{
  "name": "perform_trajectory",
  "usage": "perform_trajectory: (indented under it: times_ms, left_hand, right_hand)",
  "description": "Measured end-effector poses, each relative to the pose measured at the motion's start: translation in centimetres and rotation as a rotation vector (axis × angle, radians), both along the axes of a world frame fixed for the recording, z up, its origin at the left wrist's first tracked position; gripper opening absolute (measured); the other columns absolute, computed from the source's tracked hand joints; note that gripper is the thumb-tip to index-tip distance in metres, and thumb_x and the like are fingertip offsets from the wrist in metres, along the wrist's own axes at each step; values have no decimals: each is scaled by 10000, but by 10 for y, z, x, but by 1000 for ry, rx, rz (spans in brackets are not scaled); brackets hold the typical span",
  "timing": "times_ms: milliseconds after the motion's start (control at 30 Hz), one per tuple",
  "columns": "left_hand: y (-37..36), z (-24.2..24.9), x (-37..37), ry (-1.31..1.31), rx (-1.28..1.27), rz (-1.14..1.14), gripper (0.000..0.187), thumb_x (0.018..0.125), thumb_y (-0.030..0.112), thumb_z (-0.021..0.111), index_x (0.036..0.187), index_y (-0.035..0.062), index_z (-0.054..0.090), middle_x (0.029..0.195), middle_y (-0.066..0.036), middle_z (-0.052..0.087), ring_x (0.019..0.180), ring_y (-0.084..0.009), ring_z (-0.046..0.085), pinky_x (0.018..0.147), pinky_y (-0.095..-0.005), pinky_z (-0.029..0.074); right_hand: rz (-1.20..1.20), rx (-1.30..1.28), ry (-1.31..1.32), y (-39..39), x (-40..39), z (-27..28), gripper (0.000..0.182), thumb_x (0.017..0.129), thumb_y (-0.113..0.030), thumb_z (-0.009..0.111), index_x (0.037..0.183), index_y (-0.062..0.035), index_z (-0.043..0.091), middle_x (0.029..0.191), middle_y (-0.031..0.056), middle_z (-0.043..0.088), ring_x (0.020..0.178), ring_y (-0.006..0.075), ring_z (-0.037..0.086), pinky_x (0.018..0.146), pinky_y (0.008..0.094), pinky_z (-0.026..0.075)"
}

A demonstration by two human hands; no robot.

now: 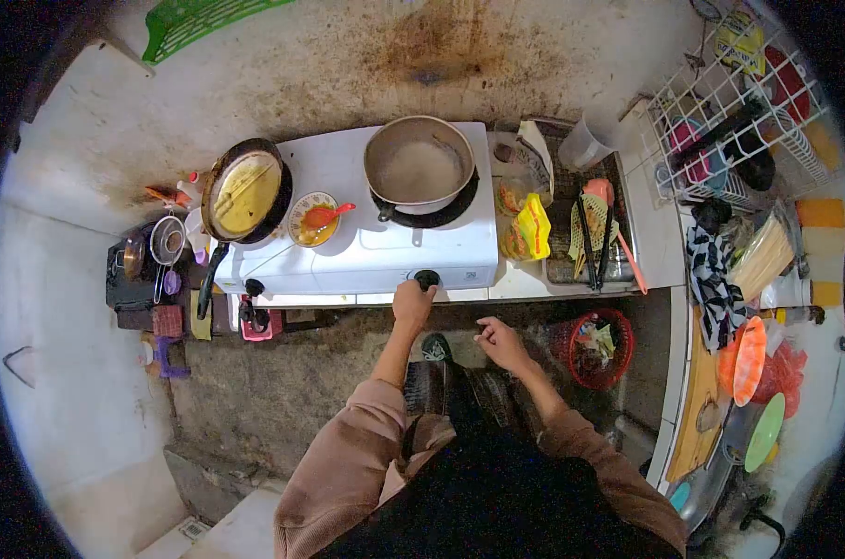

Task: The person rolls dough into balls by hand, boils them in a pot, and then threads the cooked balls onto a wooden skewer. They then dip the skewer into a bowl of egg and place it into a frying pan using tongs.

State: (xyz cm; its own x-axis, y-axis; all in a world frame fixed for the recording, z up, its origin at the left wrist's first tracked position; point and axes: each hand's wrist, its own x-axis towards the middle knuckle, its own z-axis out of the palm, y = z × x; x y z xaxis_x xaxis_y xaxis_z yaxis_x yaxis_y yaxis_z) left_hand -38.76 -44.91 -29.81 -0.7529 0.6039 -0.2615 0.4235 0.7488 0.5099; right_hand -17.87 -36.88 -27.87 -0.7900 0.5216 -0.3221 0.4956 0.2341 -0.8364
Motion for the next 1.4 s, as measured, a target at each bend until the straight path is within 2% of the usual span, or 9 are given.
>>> perform_trajectory:
  times_ms: [300, 433, 533, 600, 800, 933, 1067, 1267, 1400]
  left_hand:
    - [0, 43, 2, -121, -345, -244, 382, 652, 344, 682, 751, -20, 625, 809, -199, 611, 770, -344, 592, 678, -406, 483]
    - [5, 32, 18, -357, 155, -656, 219, 588, 265, 688, 744, 112, 670, 666, -158, 591, 611, -294, 579, 560, -382, 441]
    - [30, 57, 63, -484, 226, -813, 173, 760, 156, 536, 734, 24, 644, 638, -87, 618, 607, -193, 605, 585, -326, 462]
    - [54, 60, 101, -869, 165, -577, 263, 803, 238, 541, 729, 2, 632, 616, -73, 608, 588, -162, 593, 559, -314, 448]
    - [138, 158, 223, -444, -27, -1077, 370, 812, 349, 557, 720, -3, 626, 574, -63, 581, 504, -156, 532, 523, -293, 424]
    - [186, 197, 305, -814, 502, -1000, 274, 796, 260, 603, 703, 2, 610, 596, -91, 560, 484, -162, 503, 482, -273, 394]
    - [230, 257, 364, -462, 559, -1273, 215, 763, 191, 642, 692, -6, 597, 656, -102, 552, 550, -174, 522, 506, -261, 401]
    - [279, 260, 437, -161, 938, -1419, 138, 712, 113, 653, 737, -4, 583, 732, -120, 553, 722, -282, 533, 646, -363, 425]
    - [294, 259, 455, -102, 759, -1492, 116, 692, 33, 620, 801, 10, 587, 819, -116, 570, 809, -292, 551, 737, -355, 444]
  right_hand:
    - [-46, 26, 31, 5, 35, 5, 319, 768, -164, 623, 1031, -19, 516, 706, 41, 553, 589, 110, 502, 541, 275, 429]
    - [-215, -4, 98, 9, 72, 27, 326, 764, -176, 633, 1030, -26, 519, 736, 37, 566, 620, 103, 510, 572, 264, 432]
    - [-345, -31, 151, 11, 110, 61, 338, 771, -187, 630, 1052, -38, 516, 765, 39, 572, 646, 105, 519, 593, 269, 435]
    - [-428, 23, 222, 11, 137, 73, 335, 778, -182, 624, 1062, -42, 514, 774, 39, 572, 654, 103, 519, 595, 271, 435]
    - [-663, 24, 245, 26, 233, 152, 302, 795, -166, 605, 1048, -29, 513, 810, 41, 567, 760, 115, 532, 696, 273, 435]
    - [-717, 121, 338, 56, 309, 213, 270, 799, -153, 596, 1025, -22, 529, 825, 41, 567, 789, 117, 537, 710, 269, 443]
    - [-867, 384, 302, 113, 387, 270, 226, 789, -115, 598, 992, -23, 558, 820, 33, 577, 757, 88, 534, 649, 235, 445]
    - [-717, 711, -330, 219, 451, 208, 208, 681, -130, 645, 858, -23, 616, 830, 144, 613, 760, 228, 595, 656, 330, 472]
    - [-615, 694, -638, 230, 428, 199, 173, 610, -139, 648, 765, -62, 646, 770, 135, 615, 730, 265, 596, 650, 368, 466]
